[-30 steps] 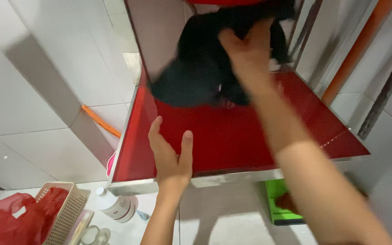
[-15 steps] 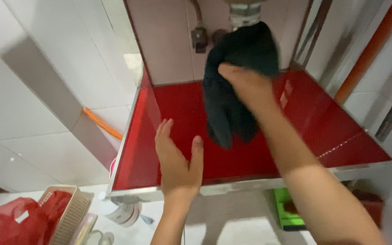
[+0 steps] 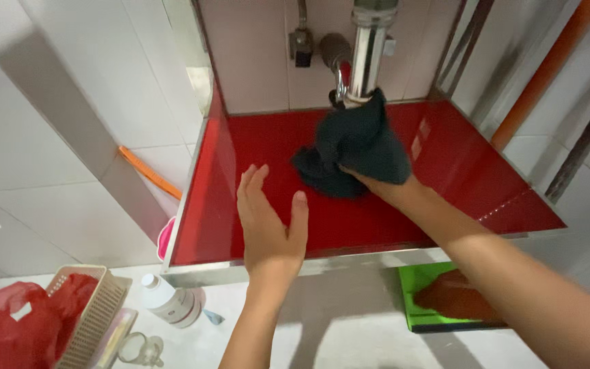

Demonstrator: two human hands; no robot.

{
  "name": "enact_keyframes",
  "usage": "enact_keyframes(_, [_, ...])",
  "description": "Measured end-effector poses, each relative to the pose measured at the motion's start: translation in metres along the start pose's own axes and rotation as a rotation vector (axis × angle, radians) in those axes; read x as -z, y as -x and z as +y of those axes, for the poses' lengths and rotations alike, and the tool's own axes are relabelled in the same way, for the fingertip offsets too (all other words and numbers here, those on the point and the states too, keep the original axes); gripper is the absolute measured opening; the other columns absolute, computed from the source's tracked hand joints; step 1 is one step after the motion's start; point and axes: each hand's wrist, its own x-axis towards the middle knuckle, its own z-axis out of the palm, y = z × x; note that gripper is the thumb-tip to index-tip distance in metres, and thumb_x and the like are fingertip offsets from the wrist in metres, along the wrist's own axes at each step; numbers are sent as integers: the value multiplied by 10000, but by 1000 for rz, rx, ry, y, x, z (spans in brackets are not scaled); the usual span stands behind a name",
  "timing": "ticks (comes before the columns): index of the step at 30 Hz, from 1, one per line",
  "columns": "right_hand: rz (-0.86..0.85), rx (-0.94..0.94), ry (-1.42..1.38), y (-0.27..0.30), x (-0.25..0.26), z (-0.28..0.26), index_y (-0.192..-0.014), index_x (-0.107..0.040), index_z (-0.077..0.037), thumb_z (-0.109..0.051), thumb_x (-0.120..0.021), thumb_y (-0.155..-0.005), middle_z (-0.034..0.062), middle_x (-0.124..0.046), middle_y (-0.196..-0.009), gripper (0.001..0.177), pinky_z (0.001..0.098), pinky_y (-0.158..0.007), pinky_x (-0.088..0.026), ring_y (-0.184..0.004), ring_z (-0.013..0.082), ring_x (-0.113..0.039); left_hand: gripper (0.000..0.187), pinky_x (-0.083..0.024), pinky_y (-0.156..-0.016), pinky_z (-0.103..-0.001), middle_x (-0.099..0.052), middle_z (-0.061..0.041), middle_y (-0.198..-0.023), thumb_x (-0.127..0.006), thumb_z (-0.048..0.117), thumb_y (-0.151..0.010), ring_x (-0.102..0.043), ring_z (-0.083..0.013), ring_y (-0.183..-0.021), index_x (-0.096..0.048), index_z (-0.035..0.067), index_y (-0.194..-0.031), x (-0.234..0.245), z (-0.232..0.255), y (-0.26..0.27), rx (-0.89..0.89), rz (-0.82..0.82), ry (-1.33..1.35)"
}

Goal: The person removes various toiletries and cleaning supplies from a red bathroom sink and places them on the floor. They then wet a dark cloth under the tap, wring it out, and wipe the sink basin and surrounding surfaces. Finally, they return the items to the sink area.

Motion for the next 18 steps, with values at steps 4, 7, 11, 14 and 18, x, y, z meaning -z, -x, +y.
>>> enact_keyframes(4, [-33,-270,-442,-6,15,10,-1490,-465,-152,-529,-631,-940,97,-495,-1495,687,521,-1179,-194,-1353,282,-460,577,-322,-1170,-490,-345,-225,-1596,-615,290,-987,-308,-406,-1504,-434,-1,-1451,-2,1,2,4,37,11])
enact_keyframes(7, [-20,-470,-1121,-24,28,7,-1393,-592,-194,-508,-495,-1014,22,-616,-1404,502,447,-1194,-273,-1291,201,-557,565,-325,-1174,-484,-355,-222,-1587,-615,289,-987,-335,-399,-1491,-447,-5,-1439,-6,-3,3,8,41,24])
enact_keyframes(11, [-106,-512,-993,-65,45,-6,-1328,-624,-126,-479,-504,-1035,92,-657,-1290,474,472,-1079,-390,-1157,243,-616,542,-316,-1187,-488,-399,-233,-1555,-620,280,-996,-362,-406,-1482,-461,-21,-1418,-8,-2,1,-21,72,-21])
enact_keyframes(14, [-96,-420,-703,-99,51,-15,-1304,-643,-108,-473,-483,-1054,116,-671,-1259,470,475,-1040,-421,-1121,255,-633,531,-317,-1162,-492,-398,-251,-1534,-635,267,-983,-366,-416,-1459,-478,-40,-1387,-9,1,-1,-25,59,-56])
enact_keyframes(18, [-111,-227,-153,-112,36,-20,-1273,-667,-84,-465,-454,-1080,146,-690,-1218,477,478,-987,-461,-1074,272,-657,491,-349,-1147,-483,-422,-237,-1533,-634,248,-958,-399,-402,-1441,-526,-34,-1346,-10,2,3,-28,70,-58])
